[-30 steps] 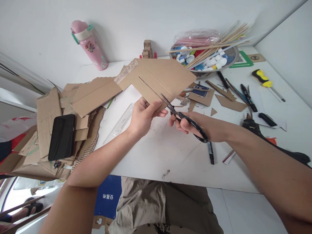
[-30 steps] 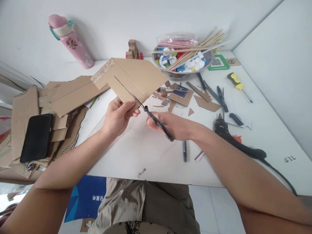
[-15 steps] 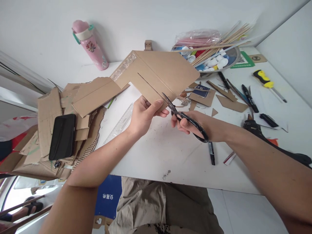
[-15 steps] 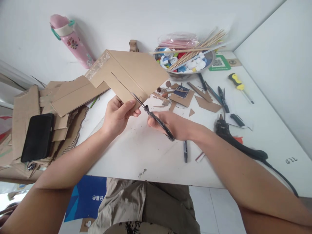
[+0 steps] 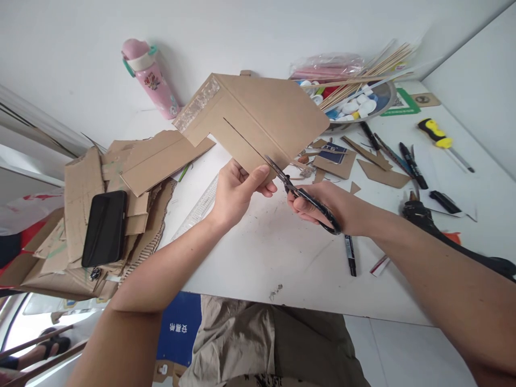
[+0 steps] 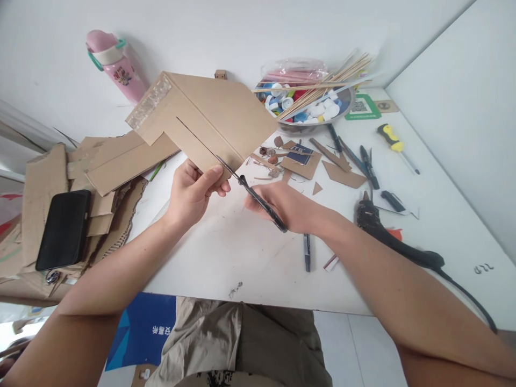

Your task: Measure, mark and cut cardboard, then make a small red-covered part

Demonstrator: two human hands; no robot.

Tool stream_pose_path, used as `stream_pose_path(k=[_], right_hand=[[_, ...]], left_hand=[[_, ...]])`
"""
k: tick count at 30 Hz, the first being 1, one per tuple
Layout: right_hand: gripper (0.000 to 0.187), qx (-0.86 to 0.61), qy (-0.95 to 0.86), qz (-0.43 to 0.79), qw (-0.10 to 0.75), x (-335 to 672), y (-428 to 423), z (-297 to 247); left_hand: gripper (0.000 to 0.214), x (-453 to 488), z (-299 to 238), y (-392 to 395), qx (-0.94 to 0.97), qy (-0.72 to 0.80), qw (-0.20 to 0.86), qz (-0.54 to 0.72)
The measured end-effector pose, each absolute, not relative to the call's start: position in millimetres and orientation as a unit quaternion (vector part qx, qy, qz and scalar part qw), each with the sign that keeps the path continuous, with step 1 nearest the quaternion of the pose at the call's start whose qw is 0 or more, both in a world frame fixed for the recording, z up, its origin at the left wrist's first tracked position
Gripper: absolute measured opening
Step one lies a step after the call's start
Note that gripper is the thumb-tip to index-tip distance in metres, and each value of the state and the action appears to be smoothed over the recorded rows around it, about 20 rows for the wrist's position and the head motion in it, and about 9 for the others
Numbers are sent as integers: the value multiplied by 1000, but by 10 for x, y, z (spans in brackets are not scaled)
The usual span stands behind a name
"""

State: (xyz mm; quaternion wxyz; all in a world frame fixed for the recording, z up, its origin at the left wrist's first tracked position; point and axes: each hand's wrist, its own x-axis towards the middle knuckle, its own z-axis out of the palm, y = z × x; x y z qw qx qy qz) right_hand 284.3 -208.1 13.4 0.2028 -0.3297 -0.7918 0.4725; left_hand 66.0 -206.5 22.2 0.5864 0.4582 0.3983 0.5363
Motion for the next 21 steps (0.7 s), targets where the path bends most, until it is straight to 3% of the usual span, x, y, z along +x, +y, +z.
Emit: stream_pose_path(k=[11, 21], right_hand=[[78, -380, -770, 476, 188, 2822, -2204, 279], [77, -325, -767, 515, 204, 2831, -2187, 201]], left_hand=[[47, 592, 189, -2029, 560, 400, 511, 515], [61, 639, 206, -2088, 602, 381, 489, 502]])
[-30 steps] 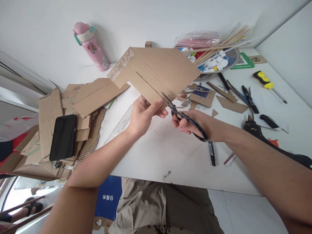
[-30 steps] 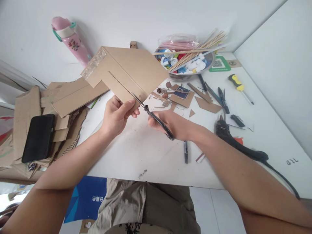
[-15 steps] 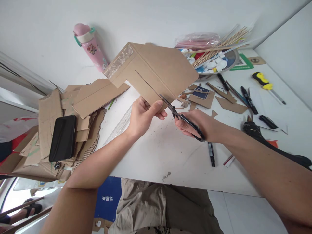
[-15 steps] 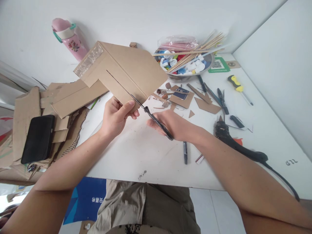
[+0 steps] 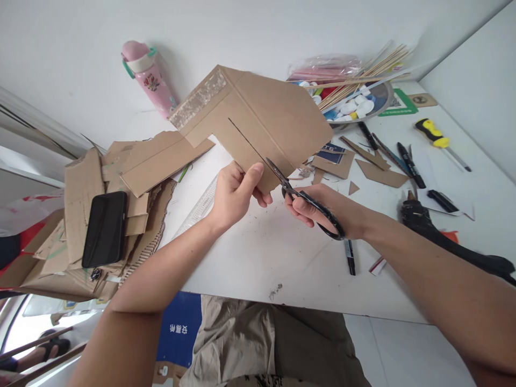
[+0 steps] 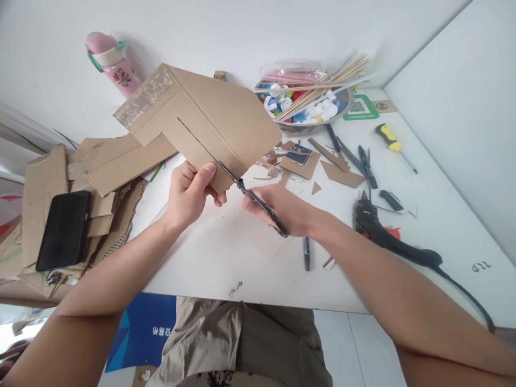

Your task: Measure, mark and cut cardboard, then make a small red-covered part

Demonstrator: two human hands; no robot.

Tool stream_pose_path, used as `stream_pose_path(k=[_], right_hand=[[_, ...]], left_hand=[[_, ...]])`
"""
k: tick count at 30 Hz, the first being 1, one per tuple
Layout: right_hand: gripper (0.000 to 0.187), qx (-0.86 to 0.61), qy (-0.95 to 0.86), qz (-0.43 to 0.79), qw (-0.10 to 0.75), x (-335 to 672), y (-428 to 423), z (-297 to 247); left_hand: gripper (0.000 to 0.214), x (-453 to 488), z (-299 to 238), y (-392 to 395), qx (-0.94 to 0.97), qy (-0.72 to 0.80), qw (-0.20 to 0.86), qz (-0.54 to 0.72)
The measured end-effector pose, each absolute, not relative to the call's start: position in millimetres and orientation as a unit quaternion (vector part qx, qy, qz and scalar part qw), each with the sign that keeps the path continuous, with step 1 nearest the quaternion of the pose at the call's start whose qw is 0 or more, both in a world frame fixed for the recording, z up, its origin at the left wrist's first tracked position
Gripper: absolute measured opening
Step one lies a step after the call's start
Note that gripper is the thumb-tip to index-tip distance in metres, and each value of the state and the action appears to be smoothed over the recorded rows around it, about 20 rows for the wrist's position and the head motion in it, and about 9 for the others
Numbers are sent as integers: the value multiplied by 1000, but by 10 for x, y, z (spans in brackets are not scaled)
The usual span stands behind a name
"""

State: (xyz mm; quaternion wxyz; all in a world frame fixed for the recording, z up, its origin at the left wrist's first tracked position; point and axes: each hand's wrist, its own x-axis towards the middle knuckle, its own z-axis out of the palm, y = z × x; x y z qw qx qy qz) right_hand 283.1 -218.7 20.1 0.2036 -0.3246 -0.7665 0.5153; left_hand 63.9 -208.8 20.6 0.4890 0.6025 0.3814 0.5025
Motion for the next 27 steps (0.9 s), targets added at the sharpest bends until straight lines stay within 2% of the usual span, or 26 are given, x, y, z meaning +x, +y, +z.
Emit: stream_pose_path(k=[4, 12, 27], right_hand=[[77, -354, -747, 511, 236, 2811, -2242, 181], [82, -367, -766, 464, 250, 2773, -2181, 122], [80, -369, -759, 474, 250, 2766, -2276, 210]], left_hand=[[64, 640, 218, -2088, 602, 375, 492, 505], [68, 630, 209, -2067, 613, 370, 492, 495], [67, 594, 252, -2066, 623, 343, 523, 470]])
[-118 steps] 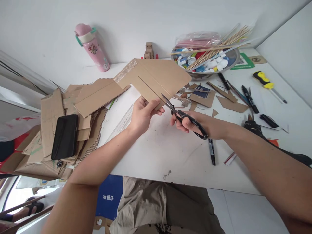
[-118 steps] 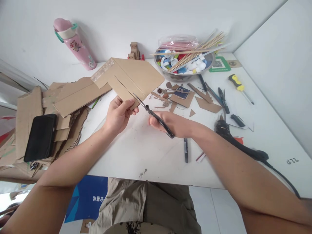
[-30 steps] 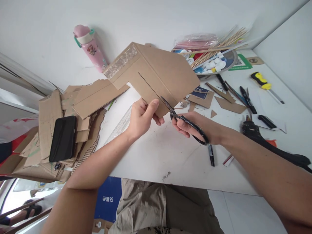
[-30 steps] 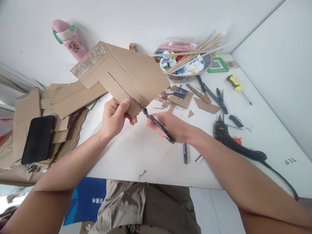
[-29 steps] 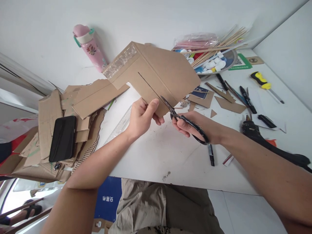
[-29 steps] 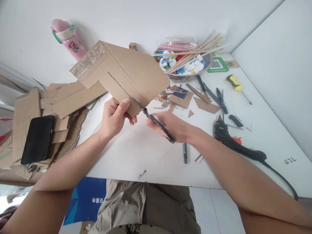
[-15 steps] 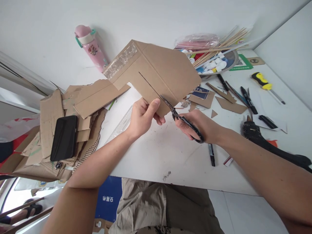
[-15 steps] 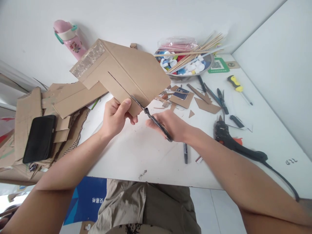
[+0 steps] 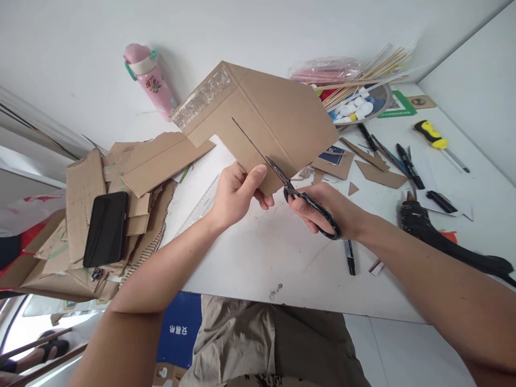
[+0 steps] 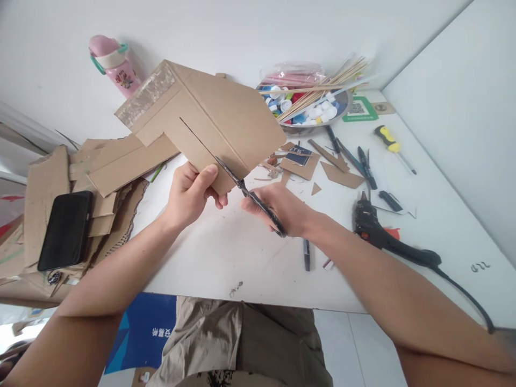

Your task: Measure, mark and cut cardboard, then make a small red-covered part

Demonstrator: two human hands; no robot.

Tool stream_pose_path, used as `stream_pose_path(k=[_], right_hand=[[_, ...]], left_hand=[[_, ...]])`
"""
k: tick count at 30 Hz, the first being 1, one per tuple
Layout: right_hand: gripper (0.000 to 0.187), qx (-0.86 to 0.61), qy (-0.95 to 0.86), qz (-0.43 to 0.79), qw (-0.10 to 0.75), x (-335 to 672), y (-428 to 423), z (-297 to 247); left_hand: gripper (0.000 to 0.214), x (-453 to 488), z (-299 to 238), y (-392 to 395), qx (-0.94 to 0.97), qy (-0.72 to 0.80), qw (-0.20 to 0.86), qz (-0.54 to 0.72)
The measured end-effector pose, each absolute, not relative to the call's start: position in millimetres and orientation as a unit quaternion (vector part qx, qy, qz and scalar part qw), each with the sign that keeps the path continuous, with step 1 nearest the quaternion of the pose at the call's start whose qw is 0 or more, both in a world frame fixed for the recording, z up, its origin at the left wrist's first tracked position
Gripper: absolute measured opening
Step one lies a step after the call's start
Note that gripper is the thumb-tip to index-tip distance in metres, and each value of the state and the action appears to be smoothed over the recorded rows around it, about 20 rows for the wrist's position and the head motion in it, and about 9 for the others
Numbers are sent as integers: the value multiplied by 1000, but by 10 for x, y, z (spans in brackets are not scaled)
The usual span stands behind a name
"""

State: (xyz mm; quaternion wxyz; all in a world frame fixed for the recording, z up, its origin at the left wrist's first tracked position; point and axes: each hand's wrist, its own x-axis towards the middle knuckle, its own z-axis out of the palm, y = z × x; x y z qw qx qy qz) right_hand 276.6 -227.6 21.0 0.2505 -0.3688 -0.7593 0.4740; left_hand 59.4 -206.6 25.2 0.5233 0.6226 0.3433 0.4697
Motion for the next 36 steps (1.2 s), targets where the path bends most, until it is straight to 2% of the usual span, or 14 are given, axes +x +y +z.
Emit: stream_pose_path(k=[6, 12, 18, 25, 36], right_hand=[[79, -366, -764, 463, 259, 2735, -2248, 186], [78, -385, -714, 533, 240, 2757, -2280, 179], [80, -345, -746, 528, 212, 2778, -2248, 156], [82, -347, -752, 511, 229, 2794, -2259, 213], [79, -341, -723, 538, 269, 2745, -2297, 209]], left_hand=[[64, 595, 211, -2061, 600, 378, 514, 483], [67, 556, 170, -2013, 587, 417, 488, 493], [69, 569, 176, -2051, 607, 411, 497, 465], [79, 641, 191, -2112, 619, 382, 525, 441], [77, 652, 210, -2139, 613, 388, 513, 458]])
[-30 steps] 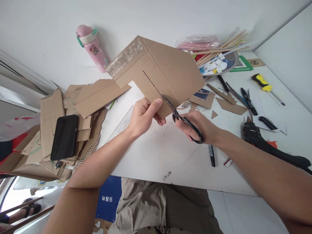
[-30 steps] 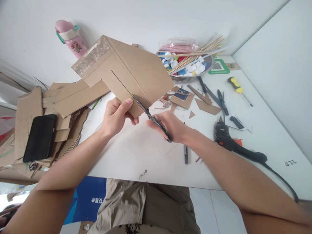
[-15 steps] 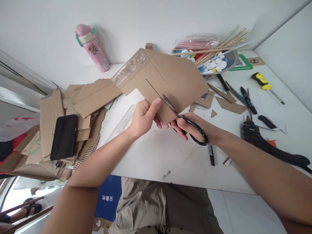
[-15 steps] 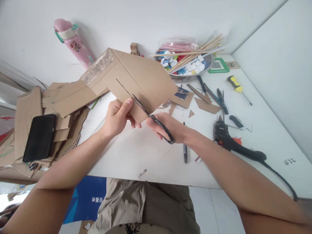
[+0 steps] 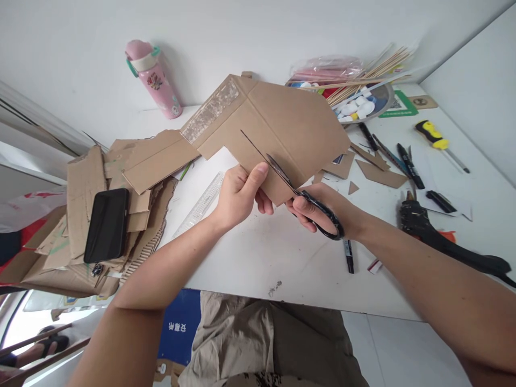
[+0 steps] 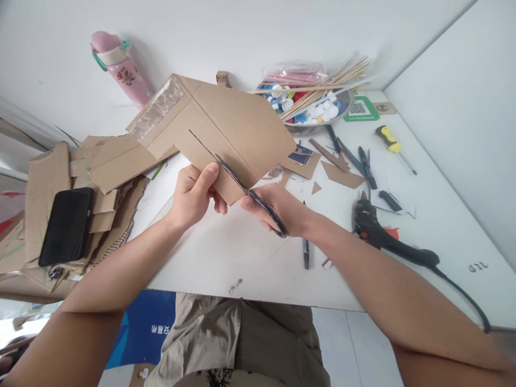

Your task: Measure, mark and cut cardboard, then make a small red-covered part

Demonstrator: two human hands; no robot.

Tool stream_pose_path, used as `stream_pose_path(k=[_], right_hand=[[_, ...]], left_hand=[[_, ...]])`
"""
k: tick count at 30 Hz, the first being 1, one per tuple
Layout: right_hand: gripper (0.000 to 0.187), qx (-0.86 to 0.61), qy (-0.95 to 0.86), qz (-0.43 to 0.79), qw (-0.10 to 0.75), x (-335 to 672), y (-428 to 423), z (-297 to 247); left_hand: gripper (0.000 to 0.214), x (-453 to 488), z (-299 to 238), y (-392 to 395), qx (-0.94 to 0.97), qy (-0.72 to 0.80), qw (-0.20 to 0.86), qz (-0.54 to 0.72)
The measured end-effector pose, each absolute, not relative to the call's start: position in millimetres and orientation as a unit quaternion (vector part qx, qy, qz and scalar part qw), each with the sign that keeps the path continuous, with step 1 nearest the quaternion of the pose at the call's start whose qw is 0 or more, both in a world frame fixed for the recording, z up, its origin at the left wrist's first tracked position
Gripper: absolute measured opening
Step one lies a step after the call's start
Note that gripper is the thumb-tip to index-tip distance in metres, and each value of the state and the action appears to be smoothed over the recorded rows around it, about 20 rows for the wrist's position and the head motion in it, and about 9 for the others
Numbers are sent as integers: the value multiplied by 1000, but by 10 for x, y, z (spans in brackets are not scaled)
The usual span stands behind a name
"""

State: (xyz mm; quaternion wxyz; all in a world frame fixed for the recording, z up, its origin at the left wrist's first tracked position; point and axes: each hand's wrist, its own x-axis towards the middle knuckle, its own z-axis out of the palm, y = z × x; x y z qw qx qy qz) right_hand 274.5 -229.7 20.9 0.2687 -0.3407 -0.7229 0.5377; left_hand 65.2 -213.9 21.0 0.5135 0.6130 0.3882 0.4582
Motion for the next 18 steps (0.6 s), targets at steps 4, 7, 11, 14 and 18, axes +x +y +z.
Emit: stream_pose_path(k=[4, 7, 11, 14, 18], right_hand=[[79, -337, -731, 532, 264, 2739, -2299, 214], [79, -348, -728, 531, 259, 2741, -2297, 217], [81, -354, -735, 520, 253, 2755, -2279, 216], [82, -360, -744, 507, 246, 2758, -2262, 216], [82, -377, -749, 492, 234, 2747, -2265, 220]], left_hand=[[75, 650, 207, -2136, 606, 391, 515, 463], [75, 656, 225, -2149, 605, 393, 513, 465], [77, 672, 241, -2163, 598, 402, 512, 468], [77, 673, 228, -2141, 577, 428, 503, 481], [73, 640, 197, -2087, 557, 446, 482, 508]])
